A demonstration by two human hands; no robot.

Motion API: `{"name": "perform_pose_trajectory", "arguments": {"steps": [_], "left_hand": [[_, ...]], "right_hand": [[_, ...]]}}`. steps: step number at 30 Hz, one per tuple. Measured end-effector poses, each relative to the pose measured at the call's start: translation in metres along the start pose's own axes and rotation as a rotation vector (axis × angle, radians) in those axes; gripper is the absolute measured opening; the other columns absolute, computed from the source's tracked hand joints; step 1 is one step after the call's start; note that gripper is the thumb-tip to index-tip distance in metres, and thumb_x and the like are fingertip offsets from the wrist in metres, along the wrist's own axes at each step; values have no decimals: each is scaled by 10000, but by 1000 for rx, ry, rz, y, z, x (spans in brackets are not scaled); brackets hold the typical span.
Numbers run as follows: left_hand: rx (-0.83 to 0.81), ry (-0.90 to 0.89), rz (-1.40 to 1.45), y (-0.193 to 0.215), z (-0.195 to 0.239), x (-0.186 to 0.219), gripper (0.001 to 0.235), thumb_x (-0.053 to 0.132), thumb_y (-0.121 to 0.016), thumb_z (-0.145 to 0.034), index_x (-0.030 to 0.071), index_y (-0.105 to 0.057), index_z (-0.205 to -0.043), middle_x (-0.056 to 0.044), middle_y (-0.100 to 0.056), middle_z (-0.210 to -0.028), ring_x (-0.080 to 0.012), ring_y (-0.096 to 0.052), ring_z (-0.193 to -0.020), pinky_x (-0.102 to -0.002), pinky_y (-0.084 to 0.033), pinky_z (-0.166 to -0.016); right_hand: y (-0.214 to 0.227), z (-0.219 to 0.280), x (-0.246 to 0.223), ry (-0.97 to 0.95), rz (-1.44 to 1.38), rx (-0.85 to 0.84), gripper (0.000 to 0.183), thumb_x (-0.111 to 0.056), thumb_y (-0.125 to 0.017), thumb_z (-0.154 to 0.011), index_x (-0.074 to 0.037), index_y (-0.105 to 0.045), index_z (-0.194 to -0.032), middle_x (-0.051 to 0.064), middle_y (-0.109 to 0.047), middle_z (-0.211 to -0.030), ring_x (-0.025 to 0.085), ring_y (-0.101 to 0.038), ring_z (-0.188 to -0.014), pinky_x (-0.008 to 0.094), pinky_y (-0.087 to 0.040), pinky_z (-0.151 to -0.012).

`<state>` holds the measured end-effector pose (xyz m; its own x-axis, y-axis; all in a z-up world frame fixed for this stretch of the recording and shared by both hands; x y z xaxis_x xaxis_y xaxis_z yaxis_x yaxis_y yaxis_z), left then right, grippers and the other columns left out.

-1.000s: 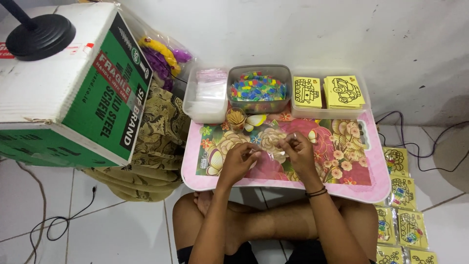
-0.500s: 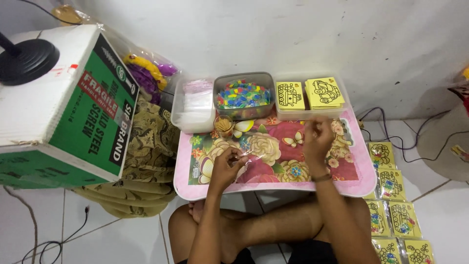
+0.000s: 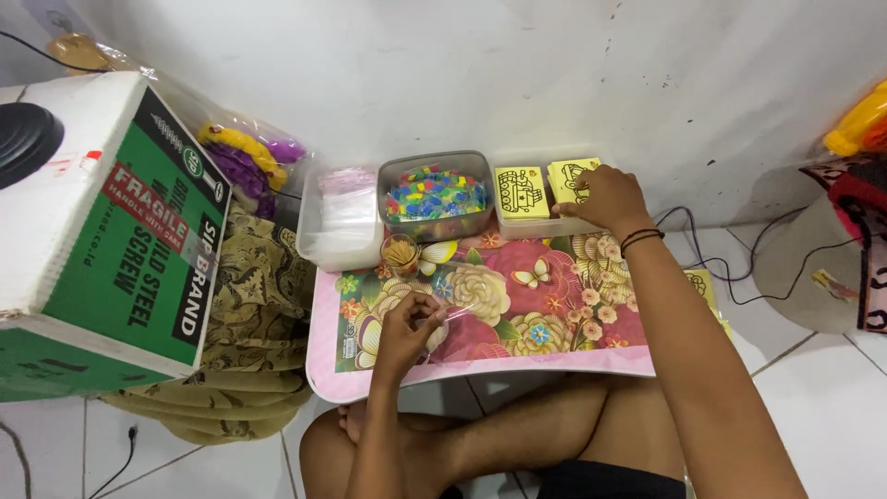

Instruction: The person sits on the floor and packs small yellow cards with cartoon drawings into clear plastic bags. They place the cards inside the bags, add colorful plastic pieces, and seal them before setting them aside.

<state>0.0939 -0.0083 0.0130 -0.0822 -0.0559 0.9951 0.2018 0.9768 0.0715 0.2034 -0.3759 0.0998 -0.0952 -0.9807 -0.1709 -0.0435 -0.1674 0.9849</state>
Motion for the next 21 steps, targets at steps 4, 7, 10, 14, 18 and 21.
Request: {"name": "perform_pose_trajectory", "arguments": {"steps": [4,7,10,14,18,21], "left_hand": [[-7,-10,-13,0,1,1,213,196,-831,-854,68,-694,-953,-105,-721,-702,-153,-641,-695,-288,-512,-657],[-8,-21,-10,0,2,1,199,185,-820,-863,66,-691,-958,-104,-726,-697,-149,-636,-690,-282,-506,-660],[-10,-21,5,0,1,2,201,188,-822,-864,69,-692,-959,-105,-722,-701,-151,-622,-688,-283,-491,-659],[-10,-21,7,0,3,5,209,199,-829,-859,67,-692,-945,-97,-712,-688,-152,-617,-678,-285,-487,-651],[-11,-21,7,1,3,1,201,199,-821,-867,67,-694,-949,-99,-711,-688,-154,-615,-677,-288,-484,-648],[-7,-12,16,0,4,0,197,189,-827,-859,66,-696,-940,-103,-709,-688,-159,-618,-678,-291,-487,-654]], "right_hand": [[-30,-20,17,-38,-46,43,536,-476,-809,-816,-79,-743,-1170,203,-678,-1127,412,-676,-1091,539,-565,-862],[-44,-30,27,-65,-41,50,512,-403,-811,-796,-86,-743,-1193,211,-677,-1101,431,-682,-1051,563,-575,-808],[-47,-29,23,-54,-64,5,505,-364,-740,-838,-71,-734,-1249,234,-695,-1108,450,-684,-1081,564,-566,-845],[-46,-26,21,-77,-36,-29,501,-390,-693,-822,-111,-758,-1233,254,-720,-1102,482,-697,-1054,576,-571,-840],[-44,-27,27,-89,-2,-63,519,-404,-670,-820,-173,-753,-1277,260,-731,-1115,488,-701,-1060,563,-574,-852],[-22,-7,18,-119,-115,-66,466,-284,-622,-855,-161,-744,-1288,310,-721,-1134,541,-678,-1069,591,-554,-909]]}}
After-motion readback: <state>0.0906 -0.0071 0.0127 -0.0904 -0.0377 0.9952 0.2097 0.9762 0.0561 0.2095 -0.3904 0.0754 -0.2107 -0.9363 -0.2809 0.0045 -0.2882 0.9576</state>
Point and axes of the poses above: each hand's wrist, its own z-axis away from the middle knuckle, its own y-axis out of the back of the hand, x = y × z, the point moved 9 cm from there along -z, towards the middle knuckle
